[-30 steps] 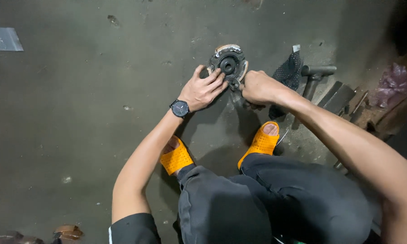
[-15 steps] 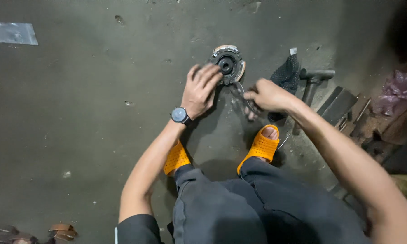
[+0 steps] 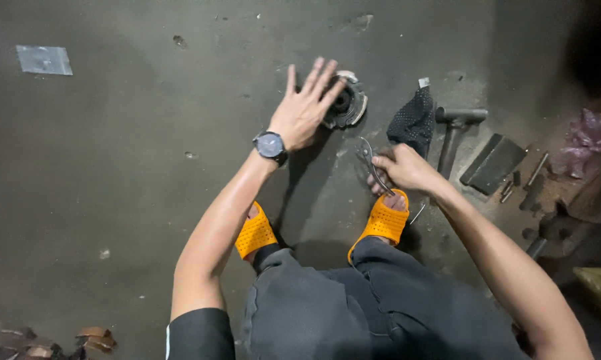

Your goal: The person sits on the floor and cleans a circular mechanical part using a black cloth. They wipe the part thoroughly, then use a pair of pliers to adjust a ring on the component while continuing to wipe it down.

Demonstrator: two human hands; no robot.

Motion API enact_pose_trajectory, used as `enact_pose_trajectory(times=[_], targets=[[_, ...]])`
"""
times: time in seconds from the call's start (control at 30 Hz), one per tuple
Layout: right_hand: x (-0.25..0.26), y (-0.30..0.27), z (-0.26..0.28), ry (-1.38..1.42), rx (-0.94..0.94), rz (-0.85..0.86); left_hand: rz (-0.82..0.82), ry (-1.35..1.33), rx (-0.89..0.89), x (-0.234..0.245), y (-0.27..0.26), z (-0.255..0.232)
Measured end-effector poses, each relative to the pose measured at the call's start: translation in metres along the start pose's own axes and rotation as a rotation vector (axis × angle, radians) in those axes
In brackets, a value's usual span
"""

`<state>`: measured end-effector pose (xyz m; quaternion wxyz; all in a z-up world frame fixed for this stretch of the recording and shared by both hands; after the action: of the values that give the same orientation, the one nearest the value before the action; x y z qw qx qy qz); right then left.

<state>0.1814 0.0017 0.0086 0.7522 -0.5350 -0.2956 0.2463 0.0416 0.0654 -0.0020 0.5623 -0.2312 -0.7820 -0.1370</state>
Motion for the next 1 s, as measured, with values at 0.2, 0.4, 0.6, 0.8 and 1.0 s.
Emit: enact_pose_trajectory(times=[0.2,0.4,0.6,0.8,1.0], targets=[[-0.003,0.007,0.062,-0.460,0.176,-0.096,-0.301,-0.103,-0.066,-0.014,-0.028,-0.003],[0.003,0.035,0.068,-0.412,0.105,0.026,-0.541,-0.162,-0.233,-0.038,-0.036,-0.018],[-0.001,0.034,0.080,-0.365,-0.022,0.107,-0.645,-0.175,-0.283,-0.020,-0.035,-0.015],[0.008,0.078,0.062,-0.517,0.054,0.120,-0.694,-0.173,-0.292,-0.015,-0.036,-0.011],[0.010,0.081,0.077,-0.661,0.103,0.066,-0.754,-0.207,-0.306,-0.006,-0.036,-0.010]])
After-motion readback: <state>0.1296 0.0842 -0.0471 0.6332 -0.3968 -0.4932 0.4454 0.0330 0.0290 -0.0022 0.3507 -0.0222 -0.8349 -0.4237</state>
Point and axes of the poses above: each hand's wrist, its own y-axis towards the middle knuckle, its own x-axis out of the back of the hand, z = x × y, the point moved 10 cm from there along y, towards the middle knuckle, and after that the axes turned 10 degrees about -z, right-handed, at the moved point
